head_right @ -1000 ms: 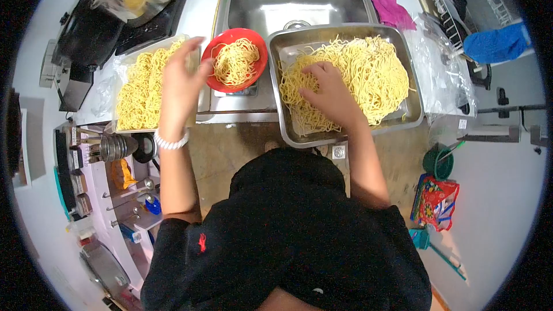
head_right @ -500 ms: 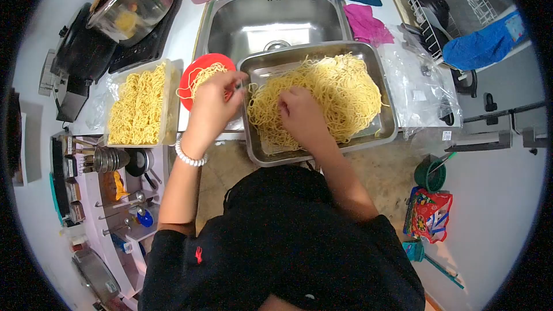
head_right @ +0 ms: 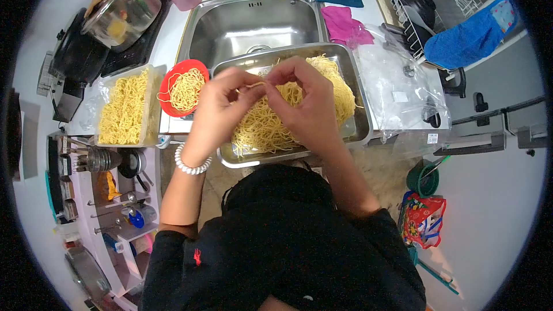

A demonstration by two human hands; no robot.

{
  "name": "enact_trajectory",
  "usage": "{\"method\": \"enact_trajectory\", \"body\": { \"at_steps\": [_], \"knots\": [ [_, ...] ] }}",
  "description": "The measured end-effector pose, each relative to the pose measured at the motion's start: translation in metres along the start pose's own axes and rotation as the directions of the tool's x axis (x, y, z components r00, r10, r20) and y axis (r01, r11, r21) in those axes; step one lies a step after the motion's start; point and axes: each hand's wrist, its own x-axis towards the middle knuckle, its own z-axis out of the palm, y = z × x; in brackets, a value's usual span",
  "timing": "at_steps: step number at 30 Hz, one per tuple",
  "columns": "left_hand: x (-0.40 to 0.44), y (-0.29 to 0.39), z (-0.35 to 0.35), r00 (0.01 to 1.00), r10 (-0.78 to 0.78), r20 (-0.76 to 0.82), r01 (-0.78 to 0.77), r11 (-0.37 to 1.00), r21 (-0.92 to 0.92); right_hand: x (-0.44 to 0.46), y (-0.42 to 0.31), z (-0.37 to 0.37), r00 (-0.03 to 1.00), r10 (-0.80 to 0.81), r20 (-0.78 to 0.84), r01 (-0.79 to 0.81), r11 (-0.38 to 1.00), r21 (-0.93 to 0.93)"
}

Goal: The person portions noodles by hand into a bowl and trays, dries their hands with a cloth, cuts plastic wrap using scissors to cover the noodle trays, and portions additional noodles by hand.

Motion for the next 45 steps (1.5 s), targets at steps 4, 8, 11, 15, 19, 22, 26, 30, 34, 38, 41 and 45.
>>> {"method": "enact_trajectory", "body": {
  "at_steps": [4,8,11,15,19,22,26,30,34,38,41,45],
  "knots": [
    [0.009,0.018,-0.004,0.997,-0.010,-0.074,-0.014,0.949,-0.314,0.010,-0.010,-0.002,0.997,-0.071,0.043,0.072,0.997,-0.009],
    [0.013,0.041,-0.016,0.998,-0.031,-0.055,-0.006,0.821,-0.570,0.001,0.009,0.002,0.951,0.061,0.304,-0.008,0.985,-0.171],
    [0.012,0.050,-0.030,0.996,0.010,-0.093,-0.061,0.824,-0.563,-0.006,0.040,-0.006,0.962,-0.053,0.266,0.179,0.861,-0.476],
    [0.007,0.037,-0.034,0.999,-0.012,-0.031,0.005,0.976,-0.216,-0.007,0.043,-0.027,0.991,-0.056,0.125,0.134,0.588,-0.797],
    [0.005,-0.014,0.000,0.999,-0.032,0.033,0.021,0.958,0.286,-0.010,0.063,-0.042,0.990,0.065,0.126,0.066,0.575,-0.816],
    [0.009,-0.032,0.042,0.978,-0.198,0.070,0.181,0.963,0.199,-0.011,0.069,-0.050,0.991,0.056,0.125,0.060,0.638,-0.768],
    [0.011,-0.052,0.076,0.988,-0.152,-0.007,0.146,0.937,0.317,-0.011,0.061,-0.057,0.995,0.072,0.066,-0.017,0.789,-0.614],
    [0.017,-0.023,0.056,0.981,-0.192,0.020,0.186,0.967,0.172,-0.007,0.045,-0.065,0.998,0.056,-0.030,-0.064,0.903,-0.426],
    [0.020,0.019,0.023,0.985,-0.169,-0.039,0.167,0.985,-0.041,-0.003,0.026,-0.066,0.988,0.044,-0.148,-0.069,0.983,-0.171],
    [0.019,0.048,0.000,0.983,-0.109,-0.149,0.093,0.990,-0.109,0.000,-0.001,-0.072,0.977,0.052,-0.207,-0.022,0.989,0.145],
    [0.021,0.048,-0.015,0.983,-0.029,-0.183,0.014,0.997,-0.081,0.003,0.000,-0.079,0.985,0.046,-0.169,-0.033,0.996,0.084],
    [0.024,0.068,-0.036,0.990,-0.008,-0.140,-0.058,0.884,-0.464,0.005,0.014,-0.069,0.996,0.042,-0.075,-0.051,0.992,-0.115]
  ]
}}
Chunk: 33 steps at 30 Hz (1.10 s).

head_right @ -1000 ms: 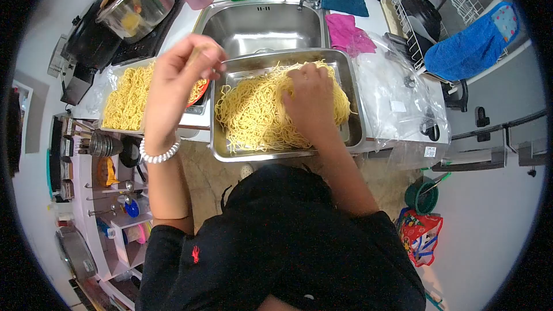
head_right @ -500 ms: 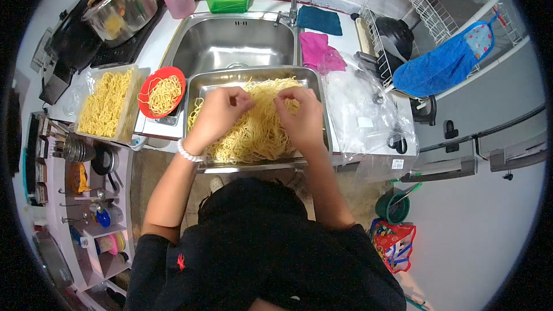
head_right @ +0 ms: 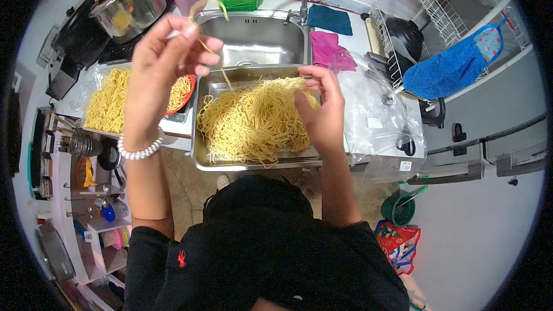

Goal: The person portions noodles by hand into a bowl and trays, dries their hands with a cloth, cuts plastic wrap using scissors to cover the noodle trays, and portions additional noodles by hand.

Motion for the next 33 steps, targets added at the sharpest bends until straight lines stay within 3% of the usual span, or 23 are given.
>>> {"method": "enact_trajectory", "body": {
  "at_steps": [3,5,6,7,11,14,20,22,23,25,26,29,31,33],
  "knots": [
    [0.004,0.035,-0.008,0.989,0.142,0.042,-0.145,0.987,0.076,-0.004,0.000,0.011,0.994,-0.066,0.085,0.074,0.992,-0.098],
    [0.011,0.056,-0.017,0.965,0.263,-0.022,-0.255,0.949,0.187,-0.004,0.001,0.016,0.992,-0.080,0.101,0.091,0.990,-0.107],
    [0.017,0.071,-0.017,0.944,0.320,-0.086,-0.312,0.946,0.093,-0.005,0.001,0.017,0.992,-0.071,0.106,0.081,0.992,-0.099],
    [0.027,0.080,-0.032,0.954,0.286,-0.083,-0.272,0.950,0.151,-0.005,0.002,0.018,0.992,-0.062,0.110,0.072,0.993,-0.094],
    [0.036,0.103,-0.048,0.761,0.646,-0.057,-0.600,0.735,0.316,-0.006,0.005,0.021,0.991,-0.054,0.121,0.066,0.994,-0.093],
    [0.039,0.113,-0.064,0.663,0.748,-0.021,-0.688,0.620,0.376,-0.007,0.005,0.022,0.990,-0.041,0.135,0.057,0.992,-0.112],
    [0.053,0.116,-0.099,0.754,0.632,-0.178,-0.522,0.741,0.423,-0.009,0.009,0.024,0.994,-0.003,0.106,0.014,0.994,-0.104],
    [0.049,0.097,-0.119,0.880,0.454,-0.137,-0.379,0.847,0.373,-0.010,0.013,0.023,0.995,0.015,0.096,-0.006,0.995,-0.101],
    [0.063,0.067,-0.176,0.938,0.344,-0.042,-0.307,0.881,0.358,-0.011,0.016,0.022,0.996,0.026,0.089,-0.017,0.995,-0.099],
    [0.048,0.031,-0.167,0.993,0.038,-0.113,0.015,0.899,0.438,-0.013,0.019,0.020,0.995,0.058,0.078,-0.052,0.996,-0.073],
    [0.038,0.010,-0.156,0.976,-0.034,-0.217,0.124,0.901,0.415,-0.013,0.021,0.019,0.995,0.074,0.073,-0.070,0.996,-0.061],
    [0.027,-0.062,-0.173,0.937,-0.271,-0.223,0.351,0.712,0.608,-0.014,0.023,0.017,0.991,0.113,0.076,-0.109,0.993,-0.052],
    [0.018,-0.088,-0.177,0.931,-0.242,-0.273,0.358,0.455,0.816,-0.013,0.022,0.018,0.991,0.113,0.076,-0.109,0.993,-0.055],
    [0.011,-0.088,-0.182,0.941,-0.178,-0.287,0.338,0.525,0.781,-0.015,0.021,0.017,0.988,0.133,0.077,-0.131,0.991,-0.033]
  ]
}}
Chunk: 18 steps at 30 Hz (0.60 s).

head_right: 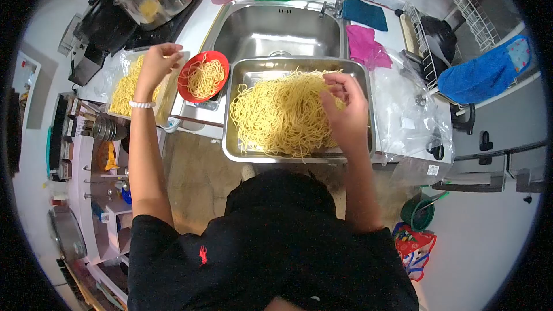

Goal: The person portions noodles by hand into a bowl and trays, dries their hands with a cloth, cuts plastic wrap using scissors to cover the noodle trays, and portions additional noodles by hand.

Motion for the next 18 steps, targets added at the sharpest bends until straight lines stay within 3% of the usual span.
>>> {"method": "enact_trajectory", "body": {
  "at_steps": [2,18],
  "knots": [
    [-0.008,0.005,-0.009,0.995,-0.064,-0.079,0.052,0.988,-0.148,-0.001,-0.001,-0.002,0.999,0.034,0.004,-0.034,0.998,0.049],
    [-0.055,0.039,-0.075,0.954,0.030,-0.297,-0.048,0.997,-0.055,-0.007,0.002,-0.007,0.999,0.033,0.008,-0.034,0.995,0.099]
  ]
}}
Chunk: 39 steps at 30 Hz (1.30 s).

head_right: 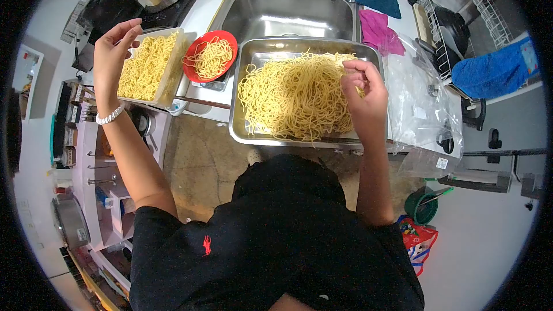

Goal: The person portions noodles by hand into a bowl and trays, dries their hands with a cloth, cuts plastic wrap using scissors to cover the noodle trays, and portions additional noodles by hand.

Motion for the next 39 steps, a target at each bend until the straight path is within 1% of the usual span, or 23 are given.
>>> {"method": "enact_trajectory", "body": {
  "at_steps": [5,8,10,14,16,17,18,20,22,26,27,30,31,34,35,37,38,39],
  "knots": [
    [-0.003,0.012,0.000,0.998,0.061,0.009,-0.061,0.998,-0.032,-0.005,0.001,-0.001,0.999,0.032,-0.006,-0.032,0.999,0.029],
    [0.001,0.005,0.015,0.994,0.095,0.059,-0.090,0.993,-0.079,-0.007,0.004,-0.003,1.000,0.027,-0.016,-0.027,0.999,0.026],
    [0.004,-0.005,0.036,0.991,0.089,0.104,-0.081,0.994,-0.078,-0.009,0.005,-0.005,0.999,0.021,-0.034,-0.020,1.000,0.016],
    [0.011,-0.044,0.097,0.977,0.082,0.195,-0.087,0.996,0.016,-0.013,0.006,-0.009,0.998,0.042,-0.042,-0.042,0.999,0.022],
    [0.006,-0.054,0.121,0.977,0.092,0.192,-0.116,0.986,0.121,-0.016,0.006,-0.012,0.997,0.051,-0.049,-0.050,0.998,0.029],
    [0.005,-0.056,0.130,0.976,0.067,0.208,-0.106,0.977,0.184,-0.017,0.008,-0.014,0.997,0.059,-0.052,-0.058,0.998,0.021],
    [0.005,-0.067,0.141,0.978,0.065,0.196,-0.095,0.984,0.149,-0.018,0.009,-0.017,0.996,0.068,-0.059,-0.067,0.998,0.010],
    [0.002,-0.072,0.153,0.987,0.068,0.146,-0.101,0.967,0.233,-0.021,0.008,-0.022,0.993,0.093,-0.080,-0.094,0.995,-0.014],
    [0.000,-0.070,0.160,0.992,0.036,0.120,-0.071,0.952,0.298,-0.023,0.003,-0.024,0.987,0.124,-0.101,-0.129,0.991,-0.042],
    [0.002,-0.074,0.172,0.994,-0.052,0.096,0.006,0.906,0.424,-0.025,0.006,-0.028,0.987,0.118,-0.107,-0.119,0.993,0.002],
    [0.004,-0.075,0.173,0.993,-0.045,0.106,-0.003,0.910,0.415,-0.025,0.005,-0.029,0.990,0.096,-0.105,-0.099,0.995,-0.023],
    [0.008,-0.081,0.166,0.996,0.034,0.084,-0.060,0.943,0.327,-0.025,0.006,-0.031,0.988,0.089,-0.124,-0.089,0.996,0.004],
    [0.010,-0.071,0.160,0.998,0.062,0.033,-0.069,0.949,0.307,-0.025,0.002,-0.031,0.987,0.085,-0.139,-0.093,0.994,-0.049],
    [0.020,-0.049,0.133,0.997,0.066,-0.034,-0.061,0.991,0.118,-0.023,0.004,-0.033,0.987,0.084,-0.140,-0.089,0.996,-0.028],
    [0.022,-0.039,0.125,1.000,0.017,-0.025,-0.018,0.999,-0.035,-0.022,0.005,-0.033,0.987,0.079,-0.143,-0.084,0.996,-0.027],
    [0.026,-0.015,0.102,0.997,-0.077,0.007,0.075,0.942,-0.327,-0.020,0.008,-0.031,0.990,0.070,-0.126,-0.075,0.997,-0.033],
    [0.027,-0.001,0.088,0.998,-0.042,0.037,0.052,0.929,-0.365,-0.018,0.009,-0.029,0.991,0.065,-0.116,-0.069,0.997,-0.035],
    [0.027,0.011,0.078,1.000,-0.002,0.003,0.003,0.880,-0.474,-0.017,0.009,-0.027,0.991,0.073,-0.110,-0.076,0.997,-0.025]
  ]
}}
